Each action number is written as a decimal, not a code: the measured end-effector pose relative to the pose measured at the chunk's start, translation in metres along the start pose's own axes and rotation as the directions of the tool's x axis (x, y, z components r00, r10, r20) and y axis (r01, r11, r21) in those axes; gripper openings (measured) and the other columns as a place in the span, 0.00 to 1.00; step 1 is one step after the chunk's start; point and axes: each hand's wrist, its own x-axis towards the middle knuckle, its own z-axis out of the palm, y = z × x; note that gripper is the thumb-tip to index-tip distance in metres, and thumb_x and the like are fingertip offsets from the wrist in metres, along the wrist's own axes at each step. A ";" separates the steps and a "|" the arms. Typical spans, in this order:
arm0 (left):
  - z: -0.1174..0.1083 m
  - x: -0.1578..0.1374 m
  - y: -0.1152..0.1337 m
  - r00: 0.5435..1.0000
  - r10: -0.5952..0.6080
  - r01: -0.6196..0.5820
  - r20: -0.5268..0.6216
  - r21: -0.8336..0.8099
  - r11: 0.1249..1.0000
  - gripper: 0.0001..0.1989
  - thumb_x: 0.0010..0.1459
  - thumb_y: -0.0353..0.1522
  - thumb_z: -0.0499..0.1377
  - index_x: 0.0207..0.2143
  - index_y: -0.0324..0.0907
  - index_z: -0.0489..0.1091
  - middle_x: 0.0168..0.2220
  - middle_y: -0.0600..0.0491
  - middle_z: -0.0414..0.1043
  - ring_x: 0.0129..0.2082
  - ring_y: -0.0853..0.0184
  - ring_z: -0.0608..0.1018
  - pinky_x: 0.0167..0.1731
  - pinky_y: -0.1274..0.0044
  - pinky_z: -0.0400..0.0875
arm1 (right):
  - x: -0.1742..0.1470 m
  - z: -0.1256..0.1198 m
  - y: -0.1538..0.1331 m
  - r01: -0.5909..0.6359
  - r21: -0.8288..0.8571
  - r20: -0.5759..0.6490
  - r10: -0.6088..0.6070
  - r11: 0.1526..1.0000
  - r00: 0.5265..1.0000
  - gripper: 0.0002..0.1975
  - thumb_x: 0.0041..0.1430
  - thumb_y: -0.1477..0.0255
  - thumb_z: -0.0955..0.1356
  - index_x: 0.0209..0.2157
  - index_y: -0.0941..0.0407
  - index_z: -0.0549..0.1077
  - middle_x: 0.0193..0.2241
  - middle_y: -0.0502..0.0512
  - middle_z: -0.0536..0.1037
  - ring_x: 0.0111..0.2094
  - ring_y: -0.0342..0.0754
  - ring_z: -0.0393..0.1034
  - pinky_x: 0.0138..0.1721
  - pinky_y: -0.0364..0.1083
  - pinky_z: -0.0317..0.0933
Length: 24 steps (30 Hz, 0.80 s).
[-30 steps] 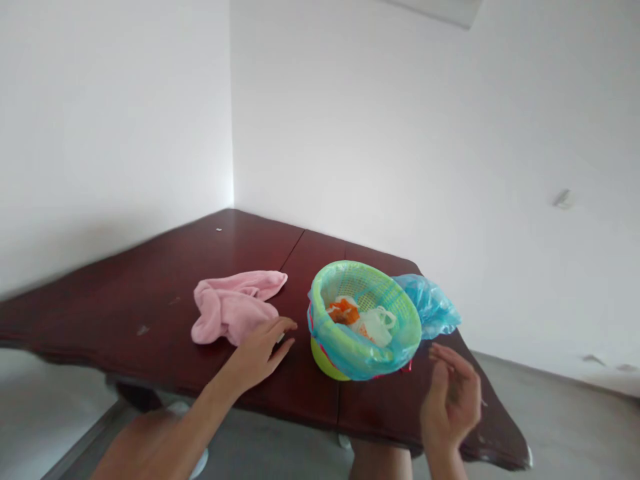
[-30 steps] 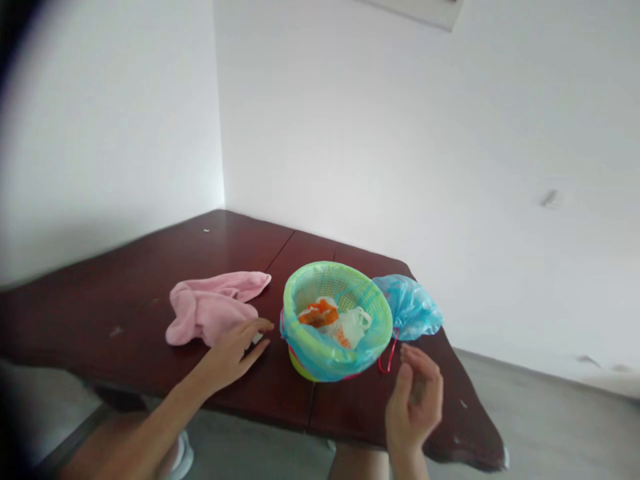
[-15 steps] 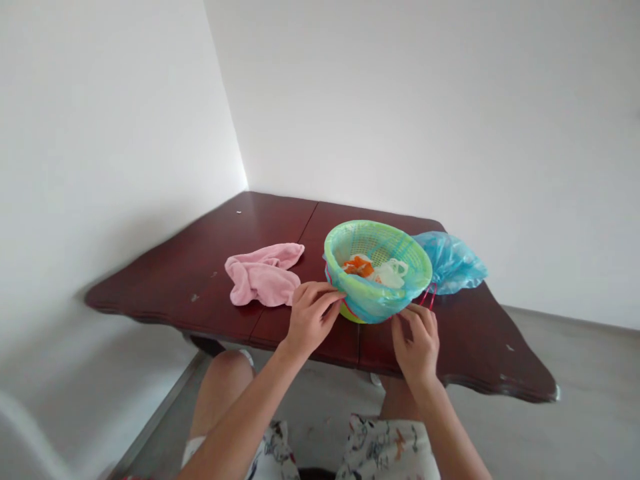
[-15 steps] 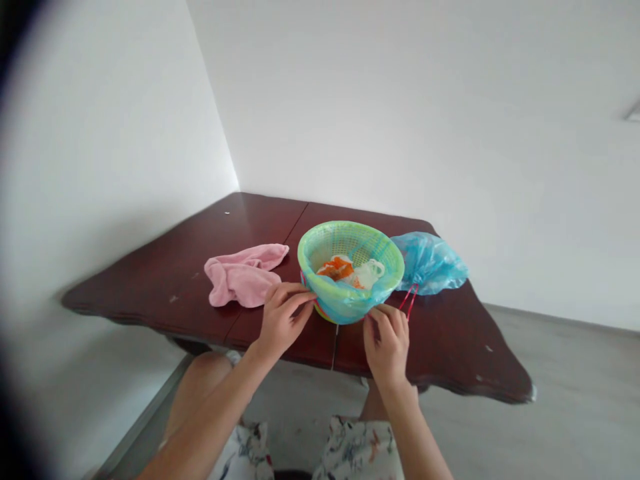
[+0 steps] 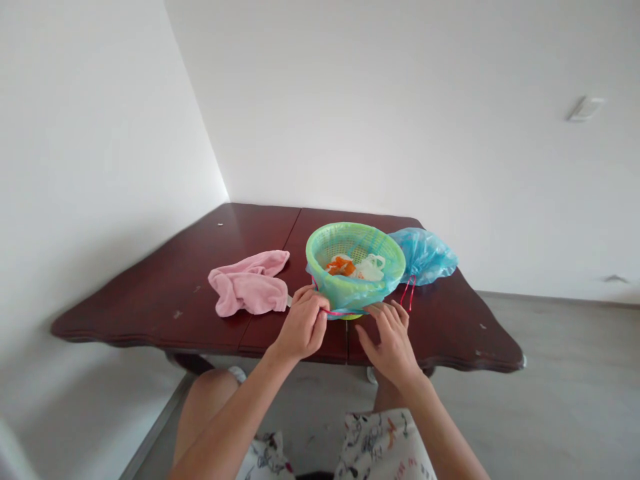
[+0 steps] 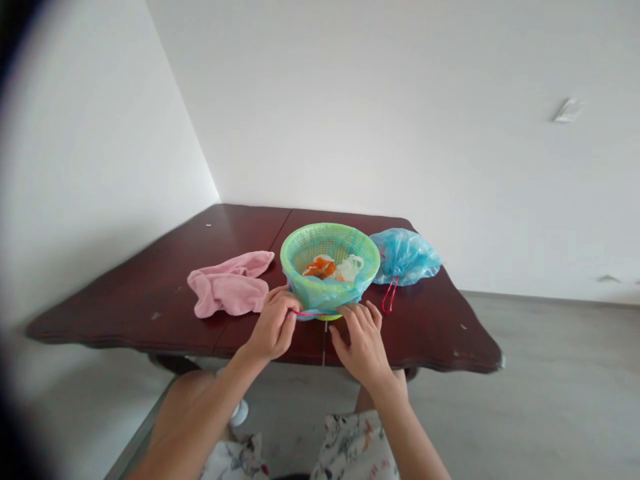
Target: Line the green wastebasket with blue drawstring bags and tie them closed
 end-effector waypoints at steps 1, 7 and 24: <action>-0.002 0.003 0.000 1.000 -0.003 0.003 0.004 0.014 1.000 0.08 0.79 0.29 0.50 0.46 0.49 0.66 0.38 0.52 0.80 0.41 0.57 0.81 0.63 0.56 0.73 | 0.001 -0.001 0.000 -0.012 -0.034 0.010 0.012 0.999 1.000 0.15 0.78 0.72 0.73 0.61 0.48 0.74 0.54 0.57 0.85 0.56 0.61 0.77 0.68 0.66 0.60; -0.033 0.039 0.007 0.999 0.052 -0.053 0.010 0.106 0.993 0.08 0.79 0.32 0.52 0.44 0.48 0.69 0.35 0.53 0.81 0.36 0.59 0.80 0.53 0.60 0.72 | 0.016 -0.033 0.007 0.008 -0.124 -0.106 -0.021 0.992 0.994 0.02 0.82 0.70 0.71 0.48 0.49 0.77 0.46 0.56 0.81 0.49 0.58 0.75 0.57 0.60 0.61; -0.084 0.114 -0.001 0.953 -0.202 0.160 0.226 0.191 0.969 0.28 0.82 0.54 0.52 0.35 0.45 0.74 0.31 0.52 0.77 0.35 0.59 0.78 0.43 0.68 0.65 | 0.090 -0.106 0.044 -0.101 0.057 -0.022 0.102 0.993 0.995 0.19 0.82 0.54 0.68 0.39 0.52 0.77 0.35 0.53 0.83 0.38 0.54 0.74 0.54 0.54 0.64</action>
